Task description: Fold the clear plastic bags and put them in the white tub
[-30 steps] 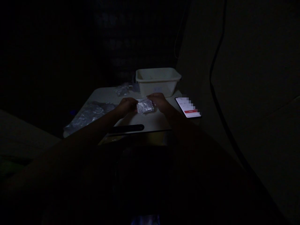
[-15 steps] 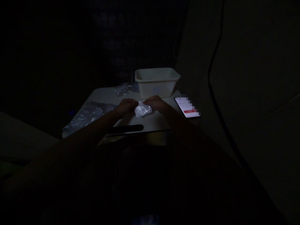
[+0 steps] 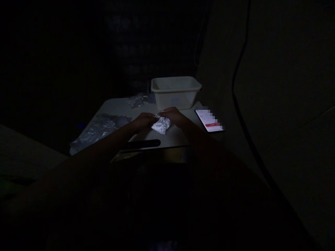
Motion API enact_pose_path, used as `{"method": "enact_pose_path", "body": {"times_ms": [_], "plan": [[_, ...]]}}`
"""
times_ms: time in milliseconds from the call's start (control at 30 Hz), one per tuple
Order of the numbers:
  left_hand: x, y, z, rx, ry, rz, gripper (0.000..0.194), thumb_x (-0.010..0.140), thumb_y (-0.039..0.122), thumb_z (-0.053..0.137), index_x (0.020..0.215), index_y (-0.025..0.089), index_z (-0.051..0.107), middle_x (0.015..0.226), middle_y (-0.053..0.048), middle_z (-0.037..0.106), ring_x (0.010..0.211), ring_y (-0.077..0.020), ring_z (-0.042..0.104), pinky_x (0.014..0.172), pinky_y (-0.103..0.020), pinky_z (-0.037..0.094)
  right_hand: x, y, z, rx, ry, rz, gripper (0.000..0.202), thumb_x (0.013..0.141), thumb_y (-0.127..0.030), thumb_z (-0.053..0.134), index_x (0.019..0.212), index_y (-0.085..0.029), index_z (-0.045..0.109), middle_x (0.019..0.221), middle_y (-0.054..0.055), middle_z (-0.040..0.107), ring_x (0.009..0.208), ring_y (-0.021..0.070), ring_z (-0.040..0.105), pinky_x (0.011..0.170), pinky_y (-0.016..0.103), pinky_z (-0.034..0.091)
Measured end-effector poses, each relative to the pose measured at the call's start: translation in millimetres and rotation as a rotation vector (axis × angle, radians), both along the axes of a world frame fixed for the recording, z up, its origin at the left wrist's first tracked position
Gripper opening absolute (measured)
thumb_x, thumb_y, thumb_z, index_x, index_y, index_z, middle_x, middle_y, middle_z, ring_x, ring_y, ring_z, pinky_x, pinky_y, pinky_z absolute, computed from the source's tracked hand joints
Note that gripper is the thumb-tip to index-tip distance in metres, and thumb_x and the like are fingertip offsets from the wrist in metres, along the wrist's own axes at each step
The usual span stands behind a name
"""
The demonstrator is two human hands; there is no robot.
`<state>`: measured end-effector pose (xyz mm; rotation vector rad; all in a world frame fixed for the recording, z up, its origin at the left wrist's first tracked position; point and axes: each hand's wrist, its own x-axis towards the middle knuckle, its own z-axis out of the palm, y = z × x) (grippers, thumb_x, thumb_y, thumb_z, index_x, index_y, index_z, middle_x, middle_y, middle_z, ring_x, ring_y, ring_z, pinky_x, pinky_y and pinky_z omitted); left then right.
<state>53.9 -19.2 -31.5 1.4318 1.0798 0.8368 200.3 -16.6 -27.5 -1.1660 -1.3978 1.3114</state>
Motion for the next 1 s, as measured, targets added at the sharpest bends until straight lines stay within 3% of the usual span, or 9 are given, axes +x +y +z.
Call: {"method": "enact_pose_path", "body": {"times_ms": [267, 467, 800, 1000], "plan": [[-2.3, 1.1, 0.5, 0.027, -0.031, 0.099, 0.01, 0.058, 0.015, 0.053, 0.05, 0.012, 0.048, 0.038, 0.005, 0.042, 0.034, -0.0034, 0.035, 0.037, -0.016, 0.026, 1.1, 0.3, -1.9, -0.115, 0.019, 0.009, 0.01, 0.057, -0.012, 0.062, 0.053, -0.013, 0.053, 0.046, -0.002, 0.054, 0.047, 0.009, 0.052, 0.05, 0.022, 0.043], [-1.4, 2.1, -1.3, 0.008, -0.087, 0.057, 0.008, 0.057, 0.017, 0.056, 0.053, 0.011, 0.052, 0.043, 0.004, 0.047, 0.038, -0.0047, 0.041, 0.041, -0.017, 0.031, 0.1, 0.9, -1.4, -0.101, 0.019, 0.009, 0.01, 0.057, -0.009, 0.061, 0.052, -0.012, 0.054, 0.046, -0.001, 0.053, 0.046, 0.0086, 0.051, 0.048, 0.022, 0.043], [-0.2, -1.8, 4.7, 0.053, -0.043, 0.158, 0.011, 0.058, 0.015, 0.053, 0.048, 0.012, 0.048, 0.037, 0.005, 0.042, 0.035, -0.0034, 0.035, 0.04, -0.017, 0.029, 0.7, 2.8, -3.4, -0.105, 0.041, 0.041, 0.008, 0.057, -0.013, 0.064, 0.056, -0.011, 0.056, 0.05, 0.002, 0.056, 0.049, 0.0108, 0.054, 0.052, 0.026, 0.047], [-2.1, 1.1, 3.5, 0.086, -0.017, 0.206, 0.011, 0.057, 0.015, 0.052, 0.047, 0.013, 0.047, 0.039, 0.005, 0.042, 0.035, -0.0034, 0.035, 0.038, -0.016, 0.027, 2.4, 3.9, -3.1, -0.127, -0.034, -0.015, 0.01, 0.057, -0.016, 0.064, 0.055, -0.013, 0.055, 0.046, -0.001, 0.055, 0.045, 0.0076, 0.052, 0.046, 0.019, 0.044]]}}
